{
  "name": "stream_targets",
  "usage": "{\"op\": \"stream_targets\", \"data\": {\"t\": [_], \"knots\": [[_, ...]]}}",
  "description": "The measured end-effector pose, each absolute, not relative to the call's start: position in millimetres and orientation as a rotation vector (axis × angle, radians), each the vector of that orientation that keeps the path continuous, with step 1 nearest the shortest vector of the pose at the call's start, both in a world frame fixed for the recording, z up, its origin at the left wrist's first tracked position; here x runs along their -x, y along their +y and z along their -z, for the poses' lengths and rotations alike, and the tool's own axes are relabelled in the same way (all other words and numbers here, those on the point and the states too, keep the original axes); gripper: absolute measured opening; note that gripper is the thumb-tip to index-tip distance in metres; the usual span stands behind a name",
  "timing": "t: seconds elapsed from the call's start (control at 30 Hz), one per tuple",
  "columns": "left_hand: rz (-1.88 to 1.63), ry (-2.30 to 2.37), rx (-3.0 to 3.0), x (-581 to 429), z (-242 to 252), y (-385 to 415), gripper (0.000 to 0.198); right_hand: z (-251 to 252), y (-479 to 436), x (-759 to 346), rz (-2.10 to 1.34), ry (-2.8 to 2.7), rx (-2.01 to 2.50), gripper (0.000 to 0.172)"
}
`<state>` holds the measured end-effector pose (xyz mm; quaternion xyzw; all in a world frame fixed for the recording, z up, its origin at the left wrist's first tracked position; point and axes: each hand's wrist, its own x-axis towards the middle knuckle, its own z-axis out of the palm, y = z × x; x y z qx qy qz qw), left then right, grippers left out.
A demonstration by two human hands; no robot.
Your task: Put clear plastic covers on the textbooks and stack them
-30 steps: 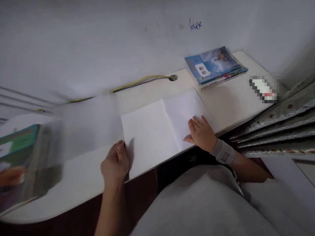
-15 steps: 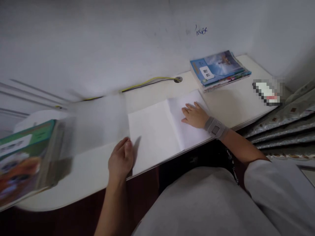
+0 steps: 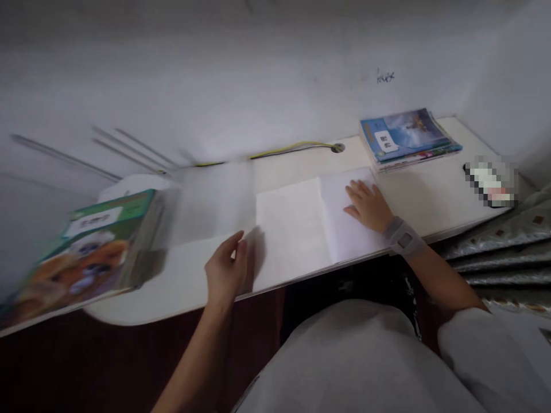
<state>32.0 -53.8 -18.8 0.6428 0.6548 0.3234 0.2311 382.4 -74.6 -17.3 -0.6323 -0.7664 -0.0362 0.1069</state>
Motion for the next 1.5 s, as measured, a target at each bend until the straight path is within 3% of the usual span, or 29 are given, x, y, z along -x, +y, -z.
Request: {"op": "stream_targets", "data": {"t": [0.17, 0.3, 0.53, 0.67, 0.87, 1.1, 1.27, 1.5], "knots": [[-0.928, 1.429, -0.979, -33, -8, -44, 0.023, 39, -80, -391, 0.108, -2.206, 1.977, 0.062], [-0.805, 1.366, -0.703, -32, -21, -26, 0.006, 48, -82, -386, 0.143, -2.219, 1.97, 0.066], [-0.516, 1.417, -0.84, -31, -25, -2, 0.011, 39, -82, -384, 0.107, -2.233, 1.999, 0.06], [-0.558, 1.427, -0.859, -34, -31, -1, 0.002, 28, -92, -372, 0.123, -2.223, 1.968, 0.056], [-0.538, 1.436, -0.717, -34, -40, 6, 0.003, 10, -118, -333, 0.013, -2.568, 1.525, 0.055], [-0.674, 1.5, -0.667, -39, -37, -5, 0.006, 15, -121, -326, -0.014, -2.592, 1.526, 0.055], [-0.614, 1.423, -0.8, -44, -45, -14, 0.02, 17, -122, -327, -0.011, -2.599, 1.518, 0.056], [-0.534, 1.448, -0.704, -43, -39, -5, 0.012, 22, -120, -324, -0.054, -2.558, 1.511, 0.056]]}}
